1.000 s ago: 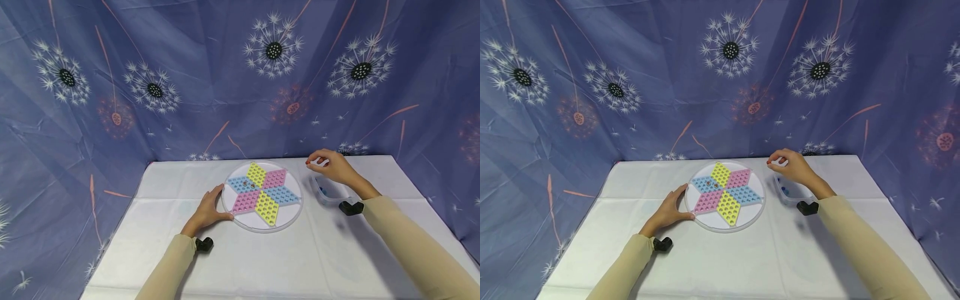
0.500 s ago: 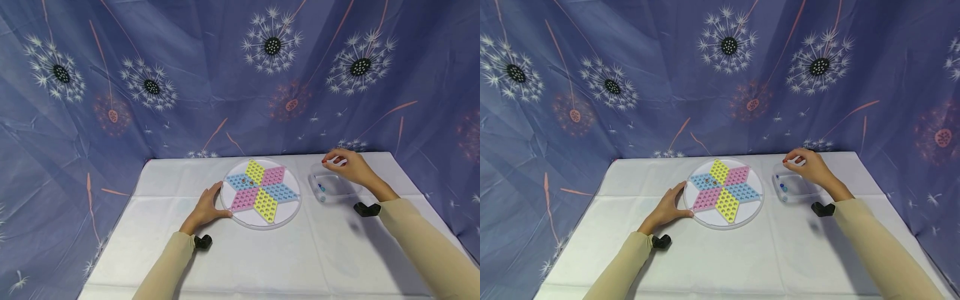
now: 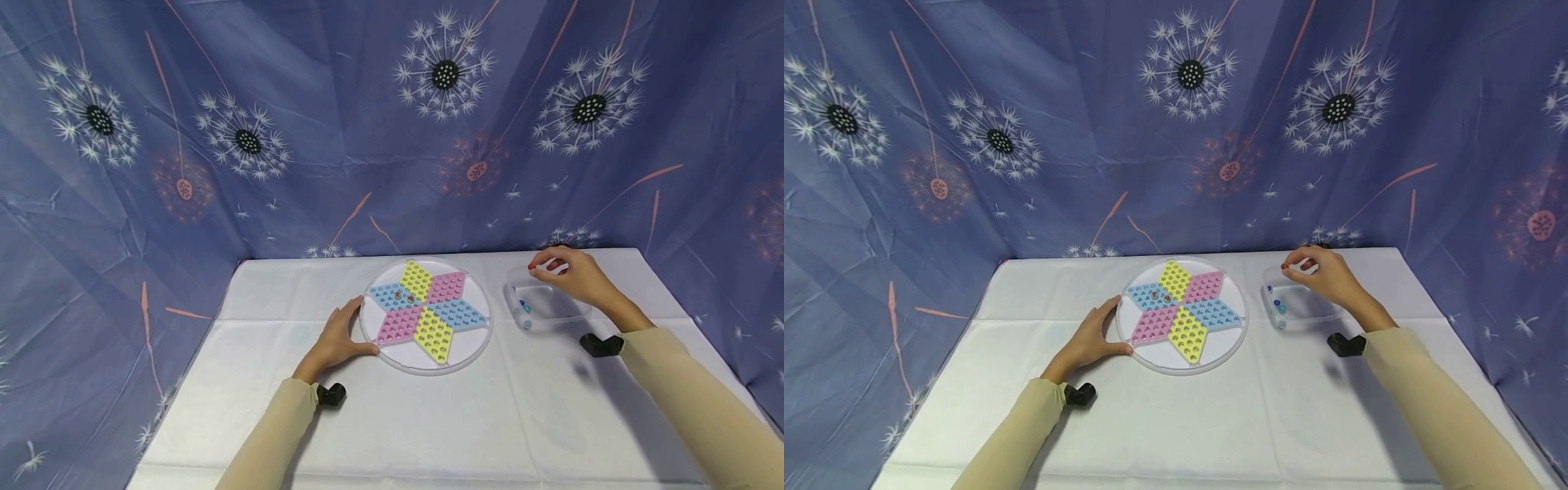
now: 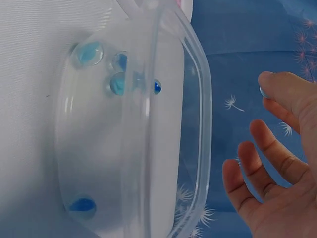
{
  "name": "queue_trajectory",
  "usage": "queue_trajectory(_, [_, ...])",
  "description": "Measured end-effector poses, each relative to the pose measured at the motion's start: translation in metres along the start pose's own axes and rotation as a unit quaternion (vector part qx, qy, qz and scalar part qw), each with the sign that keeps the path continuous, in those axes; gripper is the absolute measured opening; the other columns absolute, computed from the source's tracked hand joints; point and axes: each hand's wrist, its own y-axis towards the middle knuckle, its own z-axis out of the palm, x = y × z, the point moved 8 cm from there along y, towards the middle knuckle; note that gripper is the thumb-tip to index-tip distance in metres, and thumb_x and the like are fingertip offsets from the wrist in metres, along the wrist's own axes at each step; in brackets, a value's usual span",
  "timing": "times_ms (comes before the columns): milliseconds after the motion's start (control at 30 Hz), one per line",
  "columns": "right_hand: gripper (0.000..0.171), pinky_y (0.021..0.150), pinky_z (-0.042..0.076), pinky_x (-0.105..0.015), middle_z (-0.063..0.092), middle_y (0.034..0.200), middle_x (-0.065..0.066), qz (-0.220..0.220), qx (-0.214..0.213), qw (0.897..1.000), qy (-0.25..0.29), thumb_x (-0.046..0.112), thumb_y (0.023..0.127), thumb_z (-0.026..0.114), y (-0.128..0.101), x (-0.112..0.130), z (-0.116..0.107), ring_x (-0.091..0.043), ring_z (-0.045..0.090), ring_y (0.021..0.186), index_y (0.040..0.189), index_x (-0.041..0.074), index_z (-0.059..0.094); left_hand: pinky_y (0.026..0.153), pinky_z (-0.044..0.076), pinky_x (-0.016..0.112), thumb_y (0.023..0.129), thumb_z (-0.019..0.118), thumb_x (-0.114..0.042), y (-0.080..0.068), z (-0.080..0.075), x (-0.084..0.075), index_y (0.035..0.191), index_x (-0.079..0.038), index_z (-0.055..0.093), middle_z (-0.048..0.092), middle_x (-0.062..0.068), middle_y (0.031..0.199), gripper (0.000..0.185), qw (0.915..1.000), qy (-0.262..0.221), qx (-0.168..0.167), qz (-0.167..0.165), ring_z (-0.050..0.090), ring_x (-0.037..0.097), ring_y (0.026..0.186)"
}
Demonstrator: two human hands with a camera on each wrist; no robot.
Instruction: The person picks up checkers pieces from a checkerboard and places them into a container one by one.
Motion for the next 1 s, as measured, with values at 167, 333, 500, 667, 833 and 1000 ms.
queue_trajectory(167, [0.021,0.077,0.055,-0.036,0.068,0.120,-0.007,0.030,0.012,0.999,0.010,0.032,0.096,0.074,0.000,-0.006,0.008,-0.029,0.063,0.103,0.111,0.016,0.076,0.130,0.004,0.043,0.069,0.096,-0.043,-0.001,0.001,0.001,0.164,-0.009,0.024,0.030,0.011,0.167,0.123,1.0000,-0.001,-0.001,0.002,0.023,0.029,0.155])
queue_trajectory(333, [0.022,0.079,0.054,-0.040,0.068,0.121,-0.009,0.025,0.024,0.999,0.017,0.031,0.097,0.074,-0.001,-0.010,0.018,-0.030,0.063,0.103,0.111,0.014,0.075,0.130,0.005,0.043,0.069,0.096,-0.043,-0.001,0.000,0.000,0.164,-0.010,0.025,0.030,0.011,0.167,0.123,1.0000,0.002,-0.003,0.001,0.022,0.029,0.155])
queue_trajectory(500, [0.020,0.082,0.054,-0.045,0.069,0.118,-0.011,0.028,0.039,0.999,0.016,0.032,0.098,0.072,-0.002,-0.018,0.029,-0.032,0.064,0.102,0.110,0.017,0.075,0.130,0.007,0.047,0.068,0.097,-0.040,-0.003,-0.001,-0.001,0.163,-0.008,0.027,0.031,0.014,0.166,0.122,0.9999,-0.008,-0.008,0.004,0.023,0.033,0.155])
queue_trajectory(667, [0.017,0.083,0.054,-0.047,0.071,0.114,-0.012,0.027,0.051,0.998,0.007,0.029,0.097,0.073,-0.002,-0.022,0.038,-0.032,0.065,0.099,0.107,0.016,0.075,0.130,0.007,0.047,0.068,0.096,-0.042,-0.002,-0.001,0.001,0.163,-0.009,0.026,0.030,0.013,0.167,0.123,0.9999,-0.009,-0.007,0.001,0.022,0.032,0.155])
queue_trajectory(833, [0.014,0.079,0.055,-0.046,0.071,0.112,-0.012,0.026,0.054,0.998,-0.002,0.026,0.096,0.075,-0.002,-0.023,0.042,-0.032,0.066,0.097,0.106,0.015,0.075,0.130,0.006,0.045,0.068,0.096,-0.044,-0.001,0.000,0.003,0.164,-0.012,0.024,0.028,0.010,0.168,0.124,1.0000,-0.008,0.001,-0.005,0.020,0.030,0.156])
queue_trajectory(1000, [0.014,0.078,0.055,-0.045,0.070,0.113,-0.013,0.031,0.058,0.998,-0.004,0.026,0.097,0.074,-0.003,-0.023,0.042,-0.032,0.065,0.098,0.106,0.015,0.075,0.130,0.005,0.044,0.069,0.096,-0.044,0.000,0.000,0.002,0.164,-0.012,0.023,0.028,0.009,0.168,0.124,1.0000,-0.007,0.003,-0.006,0.019,0.030,0.156])
